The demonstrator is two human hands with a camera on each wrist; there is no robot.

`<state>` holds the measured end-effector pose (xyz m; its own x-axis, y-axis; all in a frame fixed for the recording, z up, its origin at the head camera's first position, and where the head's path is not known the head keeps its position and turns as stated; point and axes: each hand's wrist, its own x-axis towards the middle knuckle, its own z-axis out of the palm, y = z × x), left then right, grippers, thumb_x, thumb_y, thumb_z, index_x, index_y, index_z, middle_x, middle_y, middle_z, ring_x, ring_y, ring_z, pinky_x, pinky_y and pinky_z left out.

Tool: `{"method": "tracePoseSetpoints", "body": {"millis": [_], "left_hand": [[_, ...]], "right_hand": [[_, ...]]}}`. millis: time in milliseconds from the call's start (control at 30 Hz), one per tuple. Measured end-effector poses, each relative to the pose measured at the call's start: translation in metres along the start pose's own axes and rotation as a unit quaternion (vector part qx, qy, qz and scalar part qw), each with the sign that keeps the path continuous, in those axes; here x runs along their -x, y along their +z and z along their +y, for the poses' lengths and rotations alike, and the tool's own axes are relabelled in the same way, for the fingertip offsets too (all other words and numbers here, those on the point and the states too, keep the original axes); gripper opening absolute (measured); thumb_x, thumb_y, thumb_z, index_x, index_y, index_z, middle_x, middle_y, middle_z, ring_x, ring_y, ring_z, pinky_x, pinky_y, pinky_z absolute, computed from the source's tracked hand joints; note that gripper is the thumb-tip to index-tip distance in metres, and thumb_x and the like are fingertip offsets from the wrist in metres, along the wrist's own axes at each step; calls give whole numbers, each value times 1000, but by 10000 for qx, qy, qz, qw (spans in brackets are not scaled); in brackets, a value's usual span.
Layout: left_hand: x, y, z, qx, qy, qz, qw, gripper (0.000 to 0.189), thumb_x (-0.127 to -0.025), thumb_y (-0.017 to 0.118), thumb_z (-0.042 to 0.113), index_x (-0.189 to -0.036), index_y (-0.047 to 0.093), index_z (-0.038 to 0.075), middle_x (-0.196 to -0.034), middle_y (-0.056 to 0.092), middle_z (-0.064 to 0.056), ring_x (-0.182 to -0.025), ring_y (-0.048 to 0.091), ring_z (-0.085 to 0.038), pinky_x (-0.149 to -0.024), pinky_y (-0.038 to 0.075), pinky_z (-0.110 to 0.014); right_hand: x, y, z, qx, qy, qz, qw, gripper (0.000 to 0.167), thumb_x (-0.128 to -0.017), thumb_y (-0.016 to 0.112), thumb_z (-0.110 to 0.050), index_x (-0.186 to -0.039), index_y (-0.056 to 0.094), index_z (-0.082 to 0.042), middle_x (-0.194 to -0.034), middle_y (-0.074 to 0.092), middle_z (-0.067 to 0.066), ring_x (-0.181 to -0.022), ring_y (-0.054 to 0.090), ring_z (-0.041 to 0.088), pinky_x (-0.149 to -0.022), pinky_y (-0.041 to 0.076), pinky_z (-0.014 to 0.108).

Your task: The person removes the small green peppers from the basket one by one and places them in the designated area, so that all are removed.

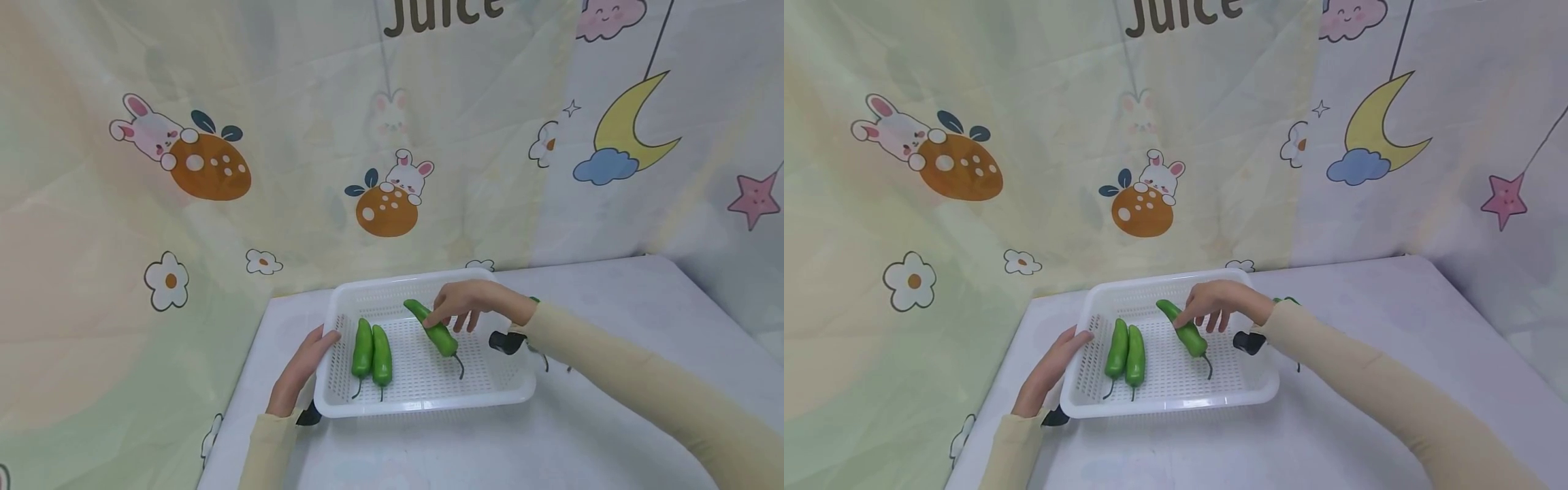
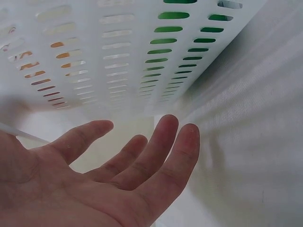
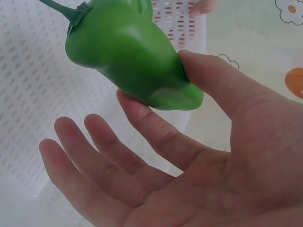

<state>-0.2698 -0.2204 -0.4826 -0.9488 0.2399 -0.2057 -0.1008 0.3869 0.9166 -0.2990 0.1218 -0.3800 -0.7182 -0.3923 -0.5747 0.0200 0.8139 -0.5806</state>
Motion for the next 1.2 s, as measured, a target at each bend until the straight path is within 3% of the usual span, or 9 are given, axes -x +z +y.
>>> {"method": "tracePoseSetpoints", "body": {"millis": [200,567,1200], "left_hand": [[1,0,2,4,-17,17,10000,53,-106,39,35,-156,34,18,-129,65,-23,-97,75,-35,-76,65,-44],[-2,1,0,5,-65,0,10000,51,-107,37,32,-156,34,19,-130,65,-22,-98,74,-34,-76,65,-45],[-2,2,2,-28,-75,108,9999,53,-106,41,36,-155,36,19,-130,65,-22,-99,74,-36,-76,65,-45]], "right_hand": [[8,-7,1,-47,7,-38,10000,44,-91,69,-44,-114,69,-7,-110,68,8,-112,69,34,-85,62,43],[20,-22,4,27,0,3,10000,43,-91,69,-46,-113,70,-9,-112,69,7,-106,70,29,-83,62,41],[39,-35,15,28,109,-9,9999,52,-91,70,-49,-121,67,-7,-116,70,9,-111,69,30,-85,63,44]]}}
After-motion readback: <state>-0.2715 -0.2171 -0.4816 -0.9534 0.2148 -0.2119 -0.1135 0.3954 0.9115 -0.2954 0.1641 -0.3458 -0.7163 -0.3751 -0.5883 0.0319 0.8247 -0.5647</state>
